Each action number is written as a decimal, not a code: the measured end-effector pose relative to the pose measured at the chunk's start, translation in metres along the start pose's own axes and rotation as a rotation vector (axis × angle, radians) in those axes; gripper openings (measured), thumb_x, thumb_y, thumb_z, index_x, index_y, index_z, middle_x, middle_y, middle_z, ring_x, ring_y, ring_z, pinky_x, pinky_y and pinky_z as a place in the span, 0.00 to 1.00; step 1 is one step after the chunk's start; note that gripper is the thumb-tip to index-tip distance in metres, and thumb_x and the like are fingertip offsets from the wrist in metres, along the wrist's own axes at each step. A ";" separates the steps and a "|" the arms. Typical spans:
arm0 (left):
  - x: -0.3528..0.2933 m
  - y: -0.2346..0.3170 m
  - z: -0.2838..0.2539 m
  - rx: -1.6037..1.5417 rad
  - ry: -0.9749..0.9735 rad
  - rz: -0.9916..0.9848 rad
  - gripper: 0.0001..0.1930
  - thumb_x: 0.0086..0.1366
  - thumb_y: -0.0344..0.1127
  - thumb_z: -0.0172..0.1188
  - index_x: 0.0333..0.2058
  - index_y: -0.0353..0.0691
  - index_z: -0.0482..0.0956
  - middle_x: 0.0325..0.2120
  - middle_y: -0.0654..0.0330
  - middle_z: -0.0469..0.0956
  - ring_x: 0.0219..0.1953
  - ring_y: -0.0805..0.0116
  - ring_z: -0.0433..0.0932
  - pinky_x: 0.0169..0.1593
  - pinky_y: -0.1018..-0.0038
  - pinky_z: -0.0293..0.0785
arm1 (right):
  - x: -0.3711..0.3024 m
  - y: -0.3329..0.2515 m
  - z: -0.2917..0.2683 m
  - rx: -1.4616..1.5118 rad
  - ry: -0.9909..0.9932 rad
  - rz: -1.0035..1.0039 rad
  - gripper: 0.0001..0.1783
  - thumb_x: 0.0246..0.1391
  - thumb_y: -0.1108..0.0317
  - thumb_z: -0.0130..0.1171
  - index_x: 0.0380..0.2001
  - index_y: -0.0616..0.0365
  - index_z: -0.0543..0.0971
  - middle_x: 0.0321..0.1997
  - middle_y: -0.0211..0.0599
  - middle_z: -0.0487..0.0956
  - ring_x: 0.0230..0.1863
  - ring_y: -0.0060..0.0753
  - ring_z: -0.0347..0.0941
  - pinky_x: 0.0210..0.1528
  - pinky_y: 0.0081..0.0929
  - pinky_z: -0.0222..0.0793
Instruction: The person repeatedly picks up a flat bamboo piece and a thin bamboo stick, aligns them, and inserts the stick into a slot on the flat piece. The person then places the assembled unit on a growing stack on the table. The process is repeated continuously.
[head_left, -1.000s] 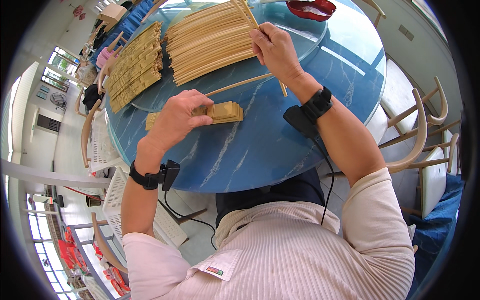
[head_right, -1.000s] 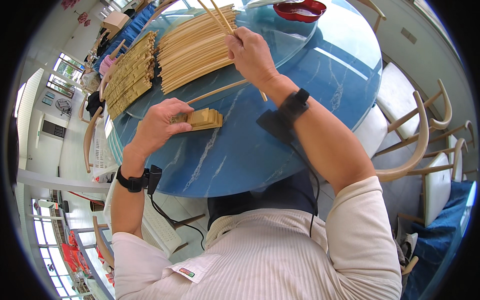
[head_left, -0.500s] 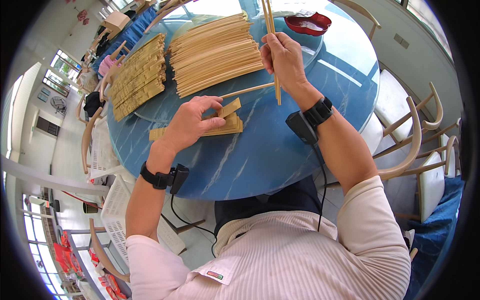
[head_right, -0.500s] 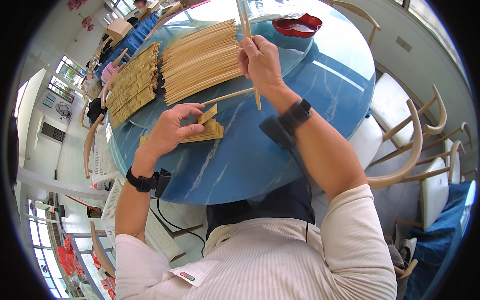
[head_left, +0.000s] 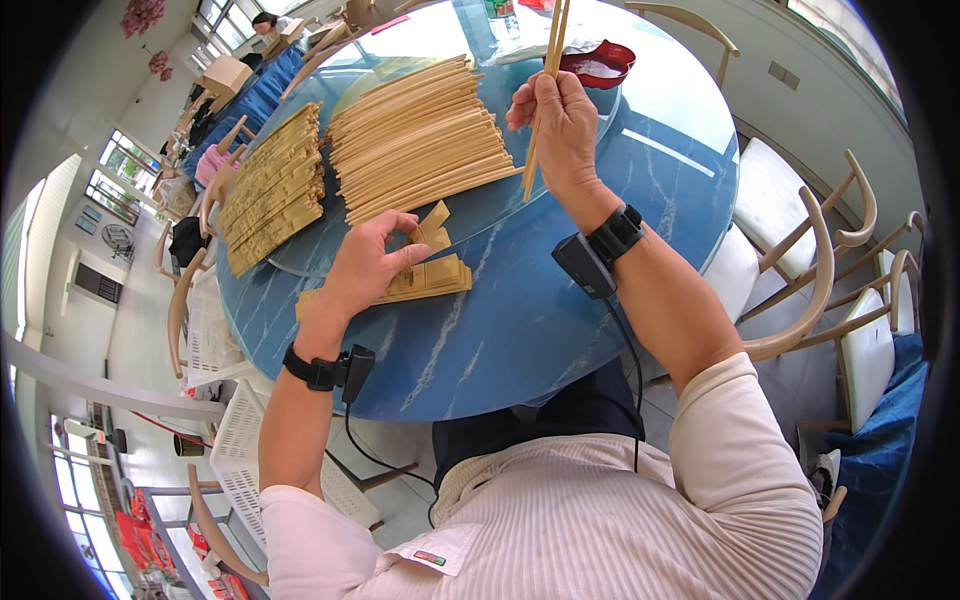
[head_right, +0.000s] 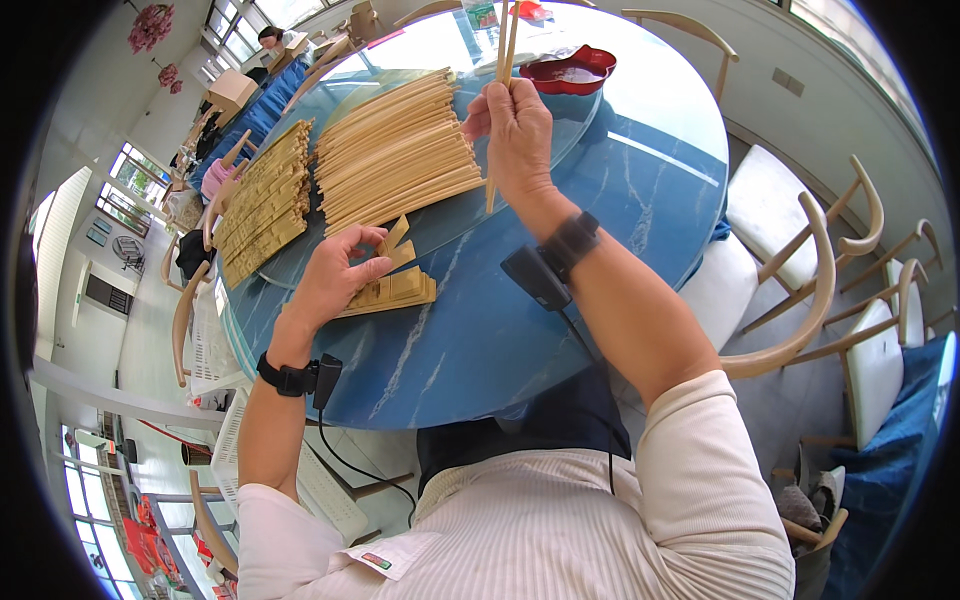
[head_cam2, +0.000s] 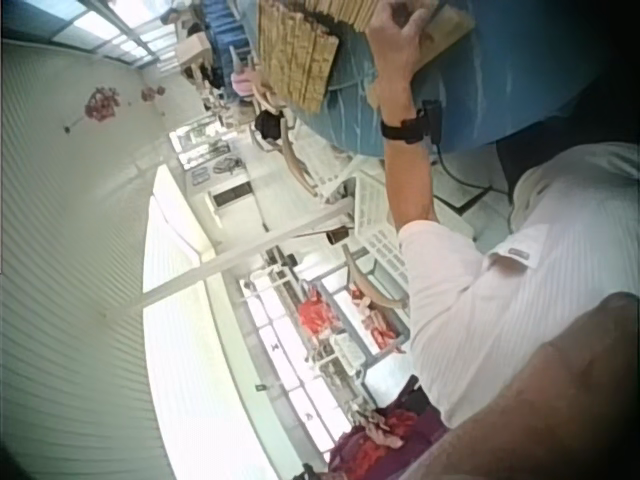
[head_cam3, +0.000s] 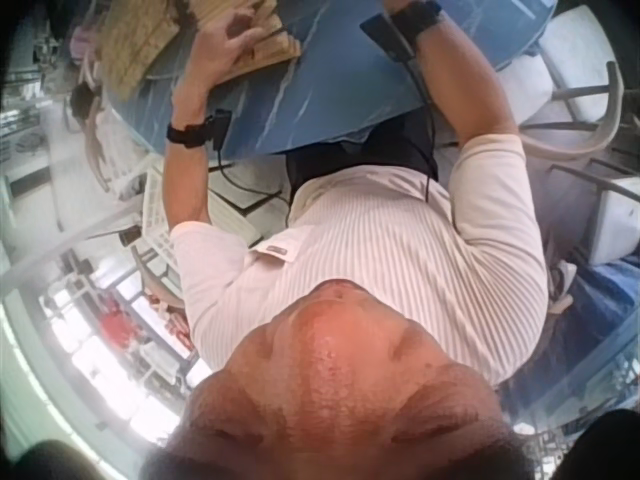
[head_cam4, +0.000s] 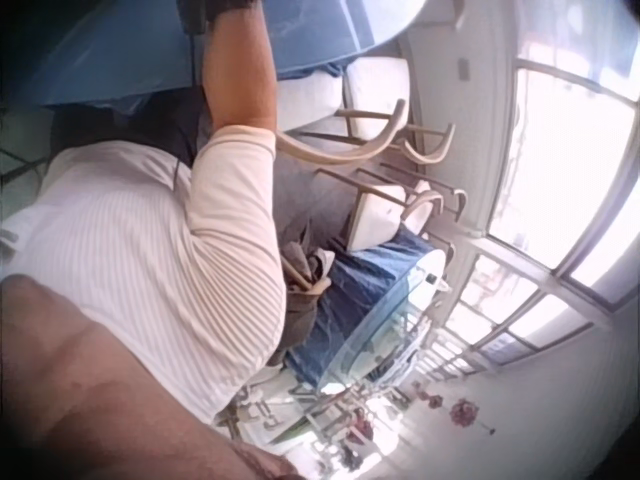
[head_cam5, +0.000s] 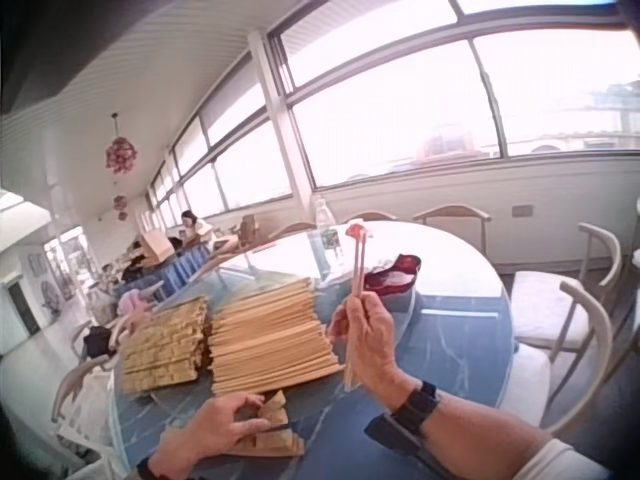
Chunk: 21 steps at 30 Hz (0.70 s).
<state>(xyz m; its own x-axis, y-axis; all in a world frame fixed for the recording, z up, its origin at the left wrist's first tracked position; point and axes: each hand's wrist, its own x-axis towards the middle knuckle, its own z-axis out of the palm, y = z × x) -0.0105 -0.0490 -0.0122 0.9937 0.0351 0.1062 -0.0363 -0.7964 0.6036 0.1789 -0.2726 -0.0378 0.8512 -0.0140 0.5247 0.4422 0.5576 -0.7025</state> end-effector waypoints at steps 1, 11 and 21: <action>-0.001 0.001 0.000 -0.015 0.000 -0.006 0.21 0.65 0.43 0.74 0.48 0.33 0.84 0.44 0.53 0.88 0.48 0.59 0.86 0.52 0.68 0.79 | 0.001 -0.001 -0.001 -0.012 0.003 0.010 0.14 0.80 0.61 0.50 0.41 0.60 0.76 0.33 0.33 0.81 0.29 0.24 0.79 0.34 0.24 0.79; -0.009 0.009 -0.007 -0.148 0.015 -0.008 0.17 0.66 0.36 0.74 0.48 0.31 0.85 0.41 0.55 0.88 0.44 0.68 0.86 0.51 0.72 0.81 | -0.006 -0.016 0.004 -0.122 -0.093 0.248 0.14 0.78 0.63 0.52 0.38 0.60 0.77 0.29 0.31 0.79 0.20 0.14 0.70 0.18 0.15 0.63; -0.015 0.047 -0.030 0.118 0.200 0.239 0.19 0.62 0.34 0.76 0.49 0.33 0.84 0.38 0.56 0.84 0.36 0.63 0.83 0.43 0.70 0.80 | -0.033 -0.039 0.026 -0.116 -0.574 0.633 0.19 0.72 0.54 0.64 0.34 0.59 0.78 0.23 0.30 0.75 0.14 0.14 0.62 0.15 0.16 0.50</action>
<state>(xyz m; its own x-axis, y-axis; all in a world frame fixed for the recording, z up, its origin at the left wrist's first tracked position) -0.0301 -0.0687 0.0381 0.9179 -0.0526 0.3934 -0.2417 -0.8602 0.4489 0.1266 -0.2719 -0.0150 0.6864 0.7099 0.1578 -0.0139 0.2298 -0.9731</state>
